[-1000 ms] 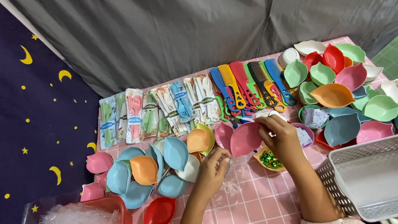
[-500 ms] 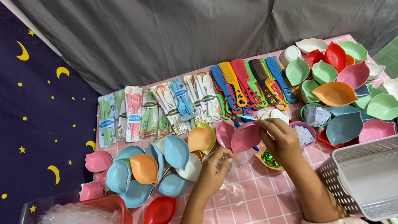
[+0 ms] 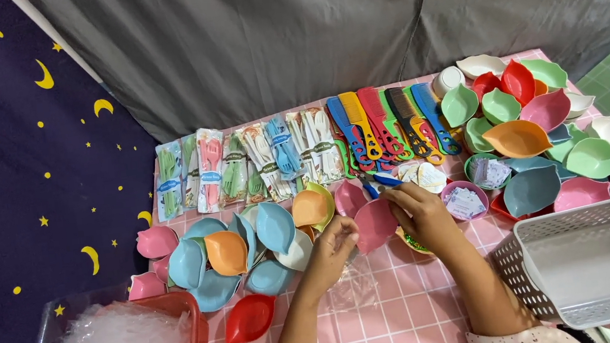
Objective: Assembling and sealing small leaf-shaped decorative pouches filled with sequins using a handheld tool.
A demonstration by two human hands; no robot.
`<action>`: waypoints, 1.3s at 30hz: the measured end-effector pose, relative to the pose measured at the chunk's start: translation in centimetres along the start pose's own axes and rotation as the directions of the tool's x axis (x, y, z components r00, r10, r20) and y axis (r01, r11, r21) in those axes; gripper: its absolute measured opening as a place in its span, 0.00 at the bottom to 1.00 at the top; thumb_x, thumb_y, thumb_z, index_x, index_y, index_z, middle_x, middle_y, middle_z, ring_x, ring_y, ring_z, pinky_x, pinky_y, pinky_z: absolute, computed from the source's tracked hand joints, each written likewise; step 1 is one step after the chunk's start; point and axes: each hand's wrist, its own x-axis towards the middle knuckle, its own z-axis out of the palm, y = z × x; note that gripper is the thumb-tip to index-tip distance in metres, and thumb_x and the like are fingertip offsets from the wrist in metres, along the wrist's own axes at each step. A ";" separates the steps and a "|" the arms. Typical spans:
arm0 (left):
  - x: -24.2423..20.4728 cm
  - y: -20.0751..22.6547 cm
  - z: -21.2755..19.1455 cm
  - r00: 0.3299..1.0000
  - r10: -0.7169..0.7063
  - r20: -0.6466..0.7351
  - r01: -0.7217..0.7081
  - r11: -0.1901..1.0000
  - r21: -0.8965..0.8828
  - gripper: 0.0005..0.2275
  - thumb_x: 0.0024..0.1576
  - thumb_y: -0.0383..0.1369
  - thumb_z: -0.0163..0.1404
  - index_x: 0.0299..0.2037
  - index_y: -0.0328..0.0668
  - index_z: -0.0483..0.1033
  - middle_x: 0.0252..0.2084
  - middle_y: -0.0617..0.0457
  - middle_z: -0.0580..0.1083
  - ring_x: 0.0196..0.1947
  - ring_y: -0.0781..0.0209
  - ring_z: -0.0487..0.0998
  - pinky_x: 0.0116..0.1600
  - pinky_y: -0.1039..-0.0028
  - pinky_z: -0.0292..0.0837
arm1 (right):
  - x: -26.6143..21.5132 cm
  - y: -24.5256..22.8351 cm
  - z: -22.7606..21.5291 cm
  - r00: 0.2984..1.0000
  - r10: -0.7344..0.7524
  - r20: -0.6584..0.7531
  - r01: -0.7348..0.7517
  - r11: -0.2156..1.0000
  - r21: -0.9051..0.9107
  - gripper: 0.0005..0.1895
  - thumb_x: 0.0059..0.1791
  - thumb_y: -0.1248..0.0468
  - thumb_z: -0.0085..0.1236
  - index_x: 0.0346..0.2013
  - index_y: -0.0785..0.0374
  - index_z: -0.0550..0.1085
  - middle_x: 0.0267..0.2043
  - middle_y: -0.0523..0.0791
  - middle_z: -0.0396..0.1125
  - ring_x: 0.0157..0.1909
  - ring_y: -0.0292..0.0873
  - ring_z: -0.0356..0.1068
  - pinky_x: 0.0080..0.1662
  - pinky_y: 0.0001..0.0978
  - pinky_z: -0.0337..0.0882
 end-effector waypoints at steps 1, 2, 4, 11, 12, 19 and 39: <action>0.0 -0.6 0.0 1.000 0.003 -0.001 -0.003 1.000 0.000 0.03 0.54 0.27 0.43 0.35 0.43 0.69 0.29 0.53 0.70 0.35 0.63 0.69 0.44 0.70 0.66 | 0.0 -0.1 0.2 1.000 -0.003 -0.001 0.003 1.000 -0.001 0.10 0.41 0.76 0.48 0.35 0.67 0.72 0.29 0.53 0.66 0.31 0.54 0.68 0.35 0.39 0.69; 0.1 -1.3 0.0 0.999 0.003 0.034 0.001 0.991 -0.133 0.11 0.54 0.26 0.44 0.46 0.44 0.62 0.42 0.49 0.67 0.43 0.63 0.67 0.49 0.70 0.64 | 0.0 -0.1 0.3 1.000 -0.011 0.016 0.011 1.000 -0.001 0.09 0.41 0.74 0.48 0.35 0.65 0.72 0.28 0.51 0.65 0.31 0.54 0.68 0.35 0.39 0.69; 0.0 -1.6 -0.1 0.997 0.007 0.072 0.012 0.963 -0.268 0.21 0.53 0.24 0.44 0.57 0.45 0.55 0.55 0.45 0.64 0.51 0.63 0.65 0.54 0.70 0.62 | 0.2 -0.4 0.4 0.999 -0.017 0.035 0.018 1.000 -0.004 0.08 0.42 0.72 0.48 0.34 0.63 0.72 0.28 0.50 0.65 0.30 0.53 0.67 0.35 0.39 0.68; -0.1 -2.2 -0.3 0.990 -0.026 0.138 0.075 0.929 -0.362 0.30 0.50 0.20 0.42 0.64 0.50 0.47 0.56 0.43 0.62 0.50 0.62 0.66 0.53 0.70 0.63 | 0.0 -1.0 0.4 0.992 -0.045 0.118 0.037 0.997 0.063 0.02 0.42 0.67 0.50 0.27 0.61 0.70 0.22 0.46 0.62 0.25 0.49 0.65 0.31 0.37 0.66; 0.0 -2.5 -0.2 0.990 -0.028 0.138 0.076 0.933 -0.352 0.29 0.51 0.22 0.43 0.63 0.50 0.48 0.55 0.44 0.64 0.50 0.64 0.66 0.54 0.71 0.62 | 0.0 -1.2 0.5 0.989 -0.053 0.138 0.042 0.996 0.085 0.01 0.42 0.68 0.50 0.26 0.62 0.70 0.21 0.46 0.62 0.24 0.49 0.64 0.31 0.38 0.65; 0.6 -3.7 -0.2 0.998 -0.041 0.055 0.059 0.926 -0.374 0.24 0.52 0.24 0.44 0.61 0.49 0.55 0.50 0.47 0.68 0.48 0.66 0.69 0.54 0.74 0.64 | 1.3 -3.6 -1.0 0.984 -0.005 0.179 -0.036 0.973 0.227 0.08 0.44 0.62 0.49 0.33 0.63 0.72 0.33 0.50 0.65 0.34 0.55 0.68 0.37 0.40 0.68; -0.1 -2.8 -0.1 0.995 -0.094 0.021 0.092 0.868 -0.488 0.22 0.54 0.29 0.44 0.60 0.43 0.57 0.54 0.45 0.65 0.56 0.61 0.62 0.59 0.71 0.55 | -1.0 -1.4 1.9 0.996 -0.064 0.062 0.050 0.979 0.199 0.02 0.42 0.71 0.49 0.28 0.65 0.70 0.33 0.49 0.65 0.36 0.53 0.69 0.37 0.38 0.69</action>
